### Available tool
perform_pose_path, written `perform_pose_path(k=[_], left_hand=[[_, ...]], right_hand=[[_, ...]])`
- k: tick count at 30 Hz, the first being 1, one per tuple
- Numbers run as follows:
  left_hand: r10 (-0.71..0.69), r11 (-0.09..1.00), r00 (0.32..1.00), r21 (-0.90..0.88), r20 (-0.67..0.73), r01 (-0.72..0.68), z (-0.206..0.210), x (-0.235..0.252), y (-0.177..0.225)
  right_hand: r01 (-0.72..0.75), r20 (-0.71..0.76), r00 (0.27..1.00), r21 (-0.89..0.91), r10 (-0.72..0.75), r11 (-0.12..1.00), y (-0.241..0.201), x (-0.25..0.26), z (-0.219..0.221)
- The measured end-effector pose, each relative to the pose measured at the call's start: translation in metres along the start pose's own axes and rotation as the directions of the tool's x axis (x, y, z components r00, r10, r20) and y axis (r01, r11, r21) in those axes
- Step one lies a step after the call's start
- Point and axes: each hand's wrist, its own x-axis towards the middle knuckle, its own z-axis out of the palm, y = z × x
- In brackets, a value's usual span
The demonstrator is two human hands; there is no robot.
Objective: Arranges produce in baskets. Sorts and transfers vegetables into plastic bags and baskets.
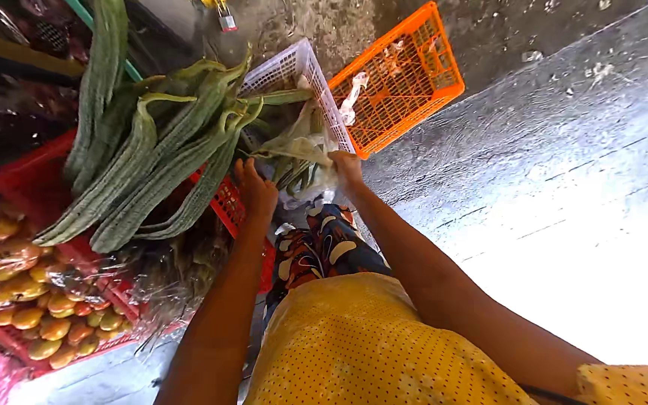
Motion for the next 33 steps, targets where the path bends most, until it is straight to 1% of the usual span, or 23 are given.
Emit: perform_pose_path(k=[3,5,6,8,9,10,12,14,16,17,19,20,21,23,24,25,27,29,31,33], left_hand=[[0.036,0.998,0.999,0.053,-0.035,-0.034,0.008,0.02,0.005],[0.123,0.985,0.992,0.123,-0.035,-0.118,0.015,0.027,0.015],[0.195,0.969,0.981,0.155,-0.005,-0.192,0.018,0.028,0.021],[0.32,0.914,0.937,0.215,0.139,-0.344,0.028,0.029,0.034],[0.343,0.886,0.913,0.247,0.222,-0.393,0.035,0.033,0.038],[0.329,0.865,0.897,0.287,0.294,-0.411,0.042,0.038,0.041],[0.244,0.838,0.905,0.394,0.348,-0.377,0.051,0.051,0.045],[0.099,0.796,0.924,0.528,0.369,-0.296,0.051,0.066,0.052],[-0.029,0.793,0.903,0.56,0.429,-0.241,0.043,0.079,0.064],[-0.067,0.806,0.89,0.55,0.452,-0.219,0.038,0.082,0.068],[-0.073,0.85,0.874,0.489,0.481,-0.198,0.033,0.087,0.065],[-0.06,0.879,0.87,0.438,0.49,-0.186,0.031,0.087,0.059],[-0.034,0.911,0.865,0.371,0.5,-0.178,0.027,0.085,0.053],[0.033,0.956,0.861,0.235,0.508,-0.175,0.019,0.079,0.036],[0.07,0.971,0.871,0.168,0.486,-0.172,0.017,0.075,0.026],[0.102,0.982,0.889,0.096,0.446,-0.161,0.015,0.069,0.016],[0.096,0.994,0.919,0.003,0.383,-0.106,0.006,0.065,0.013],[0.092,0.995,0.94,-0.057,0.33,-0.077,-0.004,0.065,0.022],[0.125,0.99,0.955,-0.095,0.268,-0.102,-0.01,0.062,0.034],[0.152,0.985,0.962,-0.114,0.228,-0.128,-0.015,0.058,0.047]], right_hand=[[-0.046,-0.083,0.995,0.139,0.058,0.989,-0.013,0.001,-0.031],[-0.061,-0.075,0.994,0.187,0.077,0.98,-0.014,0.001,-0.046],[-0.066,-0.057,0.995,0.184,0.077,0.981,-0.013,0.0,-0.05],[-0.054,-0.002,0.998,0.125,0.055,0.991,-0.009,-0.003,-0.057],[-0.034,0.029,0.999,0.078,0.032,0.996,-0.006,-0.003,-0.06],[-0.011,0.069,0.998,0.013,0.01,1.0,-0.005,-0.003,-0.063],[0.079,0.156,0.987,-0.212,-0.047,0.974,-0.005,-0.003,-0.07],[0.151,0.224,0.973,-0.48,-0.046,0.864,-0.006,-0.01,-0.074],[0.189,0.225,0.973,-0.683,-0.043,0.705,-0.006,-0.016,-0.068],[0.184,0.199,0.979,-0.734,-0.052,0.654,-0.002,-0.018,-0.064],[0.135,0.139,0.989,-0.781,-0.041,0.61,0.011,-0.014,-0.06],[0.089,0.115,0.993,-0.802,0.006,0.591,0.017,-0.01,-0.061],[0.033,0.101,0.991,-0.819,0.088,0.572,0.021,-0.006,-0.063],[-0.049,0.128,0.949,-0.842,0.288,0.537,0.028,-0.002,-0.062],[-0.045,0.175,0.923,-0.837,0.344,0.545,0.031,-0.005,-0.058],[-0.016,0.234,0.9,-0.826,0.368,0.563,0.033,-0.01,-0.052],[0.025,0.322,0.87,-0.785,0.373,0.619,0.025,-0.029,-0.035],[0.045,0.38,0.864,-0.711,0.33,0.702,0.007,-0.05,-0.02],[0.112,0.446,0.864,-0.623,0.234,0.774,-0.005,-0.066,-0.014],[0.163,0.498,0.855,-0.524,0.146,0.836,-0.005,-0.073,-0.016]])
